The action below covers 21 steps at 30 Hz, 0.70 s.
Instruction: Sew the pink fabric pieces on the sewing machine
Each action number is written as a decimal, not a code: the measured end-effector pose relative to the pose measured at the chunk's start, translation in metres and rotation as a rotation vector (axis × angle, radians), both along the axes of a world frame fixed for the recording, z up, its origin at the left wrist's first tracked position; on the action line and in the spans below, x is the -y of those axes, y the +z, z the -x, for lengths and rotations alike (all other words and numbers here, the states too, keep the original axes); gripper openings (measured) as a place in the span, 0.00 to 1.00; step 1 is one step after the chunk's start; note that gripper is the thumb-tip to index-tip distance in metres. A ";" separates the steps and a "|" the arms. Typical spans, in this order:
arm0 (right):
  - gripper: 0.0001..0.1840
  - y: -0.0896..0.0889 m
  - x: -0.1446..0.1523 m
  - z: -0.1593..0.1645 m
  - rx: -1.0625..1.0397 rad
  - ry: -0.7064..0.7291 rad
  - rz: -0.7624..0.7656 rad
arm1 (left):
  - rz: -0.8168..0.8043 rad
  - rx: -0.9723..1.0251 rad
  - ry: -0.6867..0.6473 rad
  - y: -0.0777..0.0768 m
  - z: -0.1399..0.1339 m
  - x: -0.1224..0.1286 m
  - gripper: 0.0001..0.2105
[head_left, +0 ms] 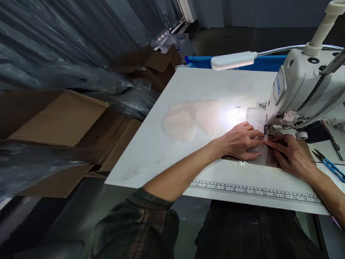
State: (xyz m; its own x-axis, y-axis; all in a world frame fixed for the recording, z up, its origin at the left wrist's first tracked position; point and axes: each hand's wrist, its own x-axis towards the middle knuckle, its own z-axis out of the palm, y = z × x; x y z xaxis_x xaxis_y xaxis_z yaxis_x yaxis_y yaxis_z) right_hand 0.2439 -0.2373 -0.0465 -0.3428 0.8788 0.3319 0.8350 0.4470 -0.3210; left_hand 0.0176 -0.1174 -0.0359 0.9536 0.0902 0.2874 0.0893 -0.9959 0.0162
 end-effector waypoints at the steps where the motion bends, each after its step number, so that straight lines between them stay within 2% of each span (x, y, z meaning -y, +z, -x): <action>1: 0.20 0.000 0.000 0.000 0.000 -0.003 -0.003 | -0.014 -0.008 0.003 0.001 0.001 -0.001 0.19; 7: 0.19 -0.001 0.000 0.002 0.008 0.019 -0.054 | -0.077 -0.003 0.048 0.000 0.000 -0.002 0.21; 21: 0.19 -0.005 0.003 0.005 -0.010 0.022 -0.093 | -0.055 -0.033 0.226 0.002 -0.006 0.000 0.22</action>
State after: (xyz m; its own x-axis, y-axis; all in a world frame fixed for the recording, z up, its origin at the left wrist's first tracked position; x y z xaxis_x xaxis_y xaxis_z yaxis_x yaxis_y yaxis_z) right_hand 0.2389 -0.2406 -0.0516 -0.3583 0.8364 0.4148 0.8215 0.4936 -0.2856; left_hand 0.0237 -0.1172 -0.0335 0.9198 0.2875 0.2671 0.3097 -0.9498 -0.0441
